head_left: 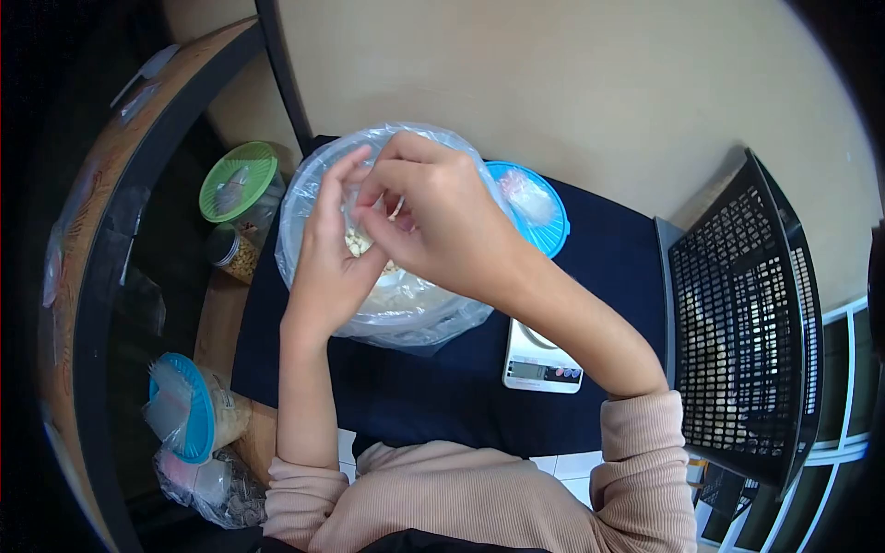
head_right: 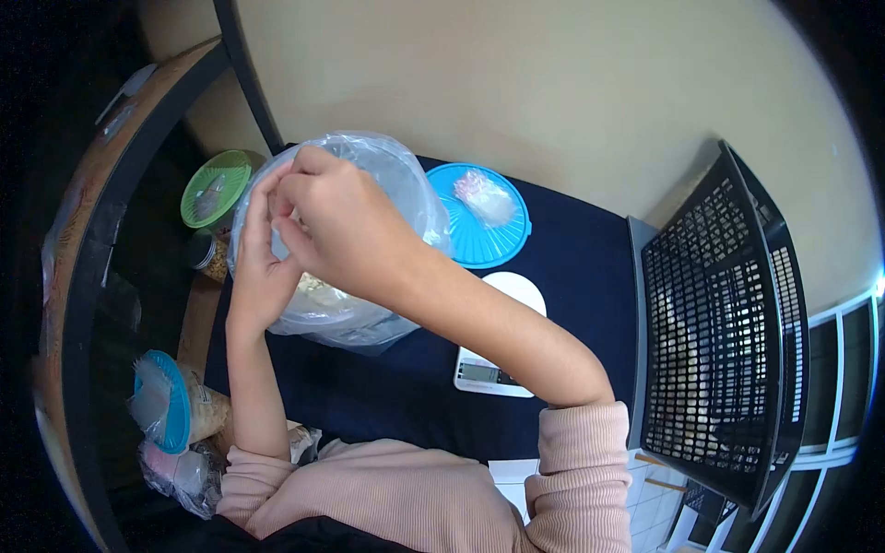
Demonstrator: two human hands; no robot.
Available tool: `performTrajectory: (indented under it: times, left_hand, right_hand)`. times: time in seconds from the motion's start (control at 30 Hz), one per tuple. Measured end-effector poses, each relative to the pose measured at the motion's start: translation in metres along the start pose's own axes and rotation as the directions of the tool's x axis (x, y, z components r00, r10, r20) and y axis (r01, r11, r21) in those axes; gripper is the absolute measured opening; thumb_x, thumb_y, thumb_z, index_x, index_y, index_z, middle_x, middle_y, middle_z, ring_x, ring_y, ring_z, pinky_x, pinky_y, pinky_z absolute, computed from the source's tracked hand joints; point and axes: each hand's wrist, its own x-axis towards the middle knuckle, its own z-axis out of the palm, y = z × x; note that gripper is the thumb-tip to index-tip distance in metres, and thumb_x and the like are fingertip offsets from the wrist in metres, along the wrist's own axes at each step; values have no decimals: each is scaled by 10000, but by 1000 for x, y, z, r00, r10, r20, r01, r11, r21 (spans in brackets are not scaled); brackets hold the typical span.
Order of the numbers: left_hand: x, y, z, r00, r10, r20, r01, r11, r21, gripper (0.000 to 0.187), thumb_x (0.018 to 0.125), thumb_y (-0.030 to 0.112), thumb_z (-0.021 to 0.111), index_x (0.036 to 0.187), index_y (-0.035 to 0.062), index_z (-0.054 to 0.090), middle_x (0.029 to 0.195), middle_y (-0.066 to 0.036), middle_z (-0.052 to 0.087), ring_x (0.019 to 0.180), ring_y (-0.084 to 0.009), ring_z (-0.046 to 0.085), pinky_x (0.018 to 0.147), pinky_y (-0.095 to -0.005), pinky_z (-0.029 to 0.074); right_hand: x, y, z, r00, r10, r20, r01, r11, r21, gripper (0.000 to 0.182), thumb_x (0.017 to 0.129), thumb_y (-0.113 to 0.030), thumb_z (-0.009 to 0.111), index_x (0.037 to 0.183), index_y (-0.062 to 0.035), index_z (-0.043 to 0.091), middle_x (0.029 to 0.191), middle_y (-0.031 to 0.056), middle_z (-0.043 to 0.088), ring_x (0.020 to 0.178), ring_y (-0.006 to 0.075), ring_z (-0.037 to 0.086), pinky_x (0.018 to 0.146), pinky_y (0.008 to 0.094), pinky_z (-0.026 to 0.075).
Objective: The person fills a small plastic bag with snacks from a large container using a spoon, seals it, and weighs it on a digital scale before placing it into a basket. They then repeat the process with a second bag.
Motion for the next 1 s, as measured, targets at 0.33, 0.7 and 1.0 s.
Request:
performTrajectory:
  times: [0.33, 0.7, 1.0]
  left_hand:
    - [-2, -9, -5, 997, 10, -77, -35, 942, -334, 579, 764, 45, 504, 1248, 38, 187, 909, -92, 412, 829, -127, 409, 803, -275, 354]
    - [-3, -10, -6, 983, -32, -182, -60, 877, -477, 491, 762, 50, 472, 1188, 45, 230, 984, -98, 402, 838, -134, 415, 798, -292, 365]
    - [-5, -16, -7, 937, -70, -341, -117, 858, -499, 502, 760, 186, 460, 1203, 23, 288, 1030, -87, 352, 825, -142, 436, 782, -300, 365]
  right_hand:
    - [26, 79, 0, 760, 77, 645, -13, 995, -103, 103, 691, -48, 623, 790, -23, 635, 836, 113, 623, 756, 238, 620, 671, 333, 504]
    - [4, 97, 45, 223, 339, 914, 283, 874, -394, 194, 641, -80, 682, 824, -17, 672, 901, 170, 642, 838, 303, 634, 673, 385, 527]
    - [5, 96, 40, 356, 352, 866, 303, 833, -463, 102, 689, -62, 637, 785, -35, 661, 824, 148, 638, 796, 304, 631, 652, 385, 514]
